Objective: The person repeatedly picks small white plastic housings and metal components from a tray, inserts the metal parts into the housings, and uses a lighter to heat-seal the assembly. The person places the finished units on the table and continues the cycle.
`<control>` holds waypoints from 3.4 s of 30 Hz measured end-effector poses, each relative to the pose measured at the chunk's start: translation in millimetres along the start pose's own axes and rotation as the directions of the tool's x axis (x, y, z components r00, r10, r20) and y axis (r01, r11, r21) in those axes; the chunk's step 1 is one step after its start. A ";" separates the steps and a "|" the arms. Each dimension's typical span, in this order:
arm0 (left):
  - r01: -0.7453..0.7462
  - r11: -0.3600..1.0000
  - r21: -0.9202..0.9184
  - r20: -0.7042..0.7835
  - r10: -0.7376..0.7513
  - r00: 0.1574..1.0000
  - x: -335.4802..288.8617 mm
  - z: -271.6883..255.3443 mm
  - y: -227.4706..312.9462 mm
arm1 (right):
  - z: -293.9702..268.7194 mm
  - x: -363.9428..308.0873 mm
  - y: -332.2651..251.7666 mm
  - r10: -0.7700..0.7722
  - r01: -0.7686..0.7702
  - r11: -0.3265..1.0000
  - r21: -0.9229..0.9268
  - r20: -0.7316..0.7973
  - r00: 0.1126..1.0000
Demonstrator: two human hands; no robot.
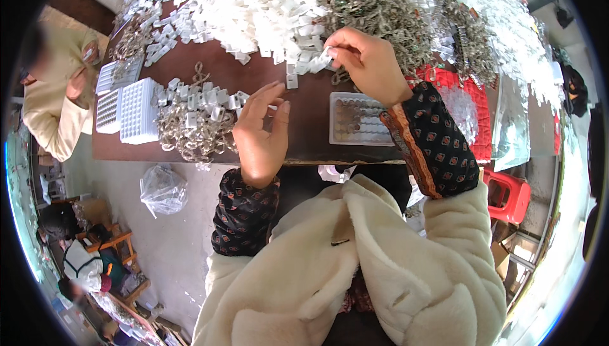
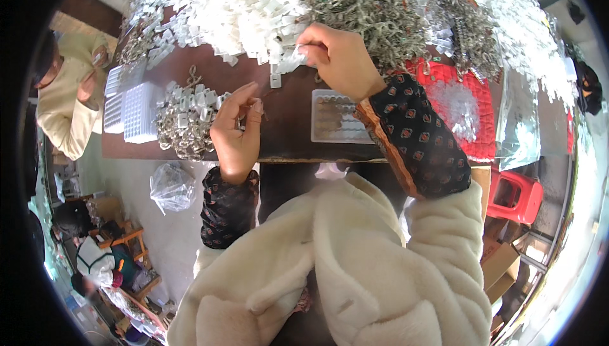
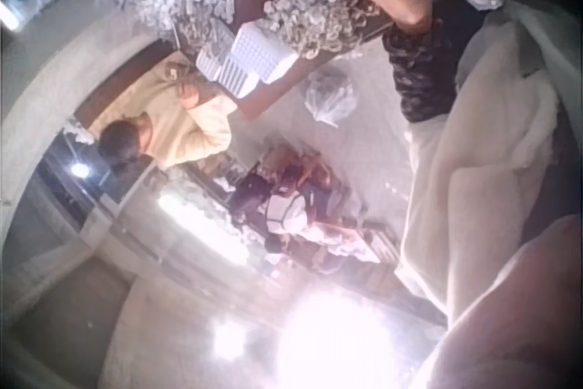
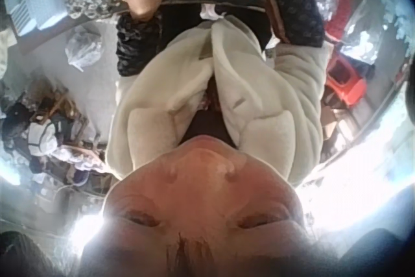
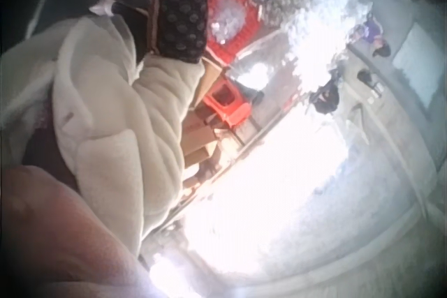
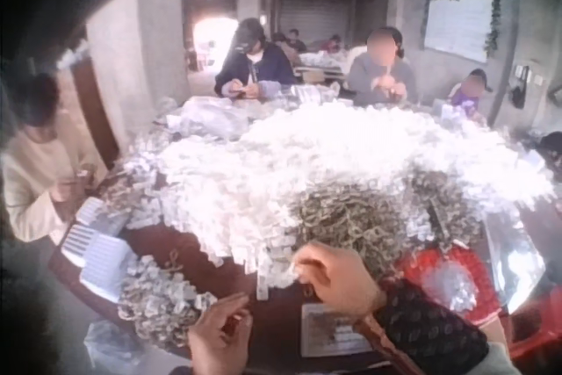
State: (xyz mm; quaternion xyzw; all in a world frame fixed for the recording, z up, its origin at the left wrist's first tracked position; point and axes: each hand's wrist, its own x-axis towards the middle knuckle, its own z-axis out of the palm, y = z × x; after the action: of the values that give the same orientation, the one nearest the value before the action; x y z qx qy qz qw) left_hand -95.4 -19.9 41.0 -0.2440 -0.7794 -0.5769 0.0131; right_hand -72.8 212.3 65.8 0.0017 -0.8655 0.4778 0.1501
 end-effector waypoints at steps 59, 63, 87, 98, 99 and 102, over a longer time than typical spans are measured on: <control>0.382 0.288 -0.878 0.370 -0.100 0.924 -44.2 55.1 35.9 | -10.7 -118.4 -71.8 0.066 -0.009 0.981 0.195 -0.290 0.955; 0.296 0.327 -0.898 0.299 -0.040 0.953 -46.0 51.7 33.7 | -4.1 -120.5 -75.8 0.050 -0.006 0.987 0.161 -0.266 0.963; -0.035 0.514 -0.857 -0.042 -0.003 0.999 -62.5 64.8 29.5 | 22.2 -127.0 -75.5 0.370 -0.224 0.789 0.572 -0.151 0.917; 0.027 0.450 -0.893 0.028 -0.005 1.000 -60.7 56.6 33.8 | 2.7 -119.7 -75.5 0.336 -0.248 0.726 0.642 -0.016 0.942; 0.075 0.366 -0.928 0.067 -0.035 0.997 -60.5 56.2 34.0 | 3.0 -118.4 -74.0 0.329 -0.277 0.621 0.733 0.077 0.941; 0.145 0.257 -0.955 0.112 -0.138 0.984 -60.9 55.7 33.5 | 13.9 -119.7 -72.7 0.316 -0.241 0.634 0.735 0.038 0.948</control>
State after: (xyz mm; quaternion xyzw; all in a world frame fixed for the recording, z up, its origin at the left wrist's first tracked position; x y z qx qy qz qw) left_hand -14.0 15.5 33.9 -0.1335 -0.2919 -0.9278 -0.1903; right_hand 48.6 144.5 87.8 -0.0947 -0.5838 0.7998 0.1019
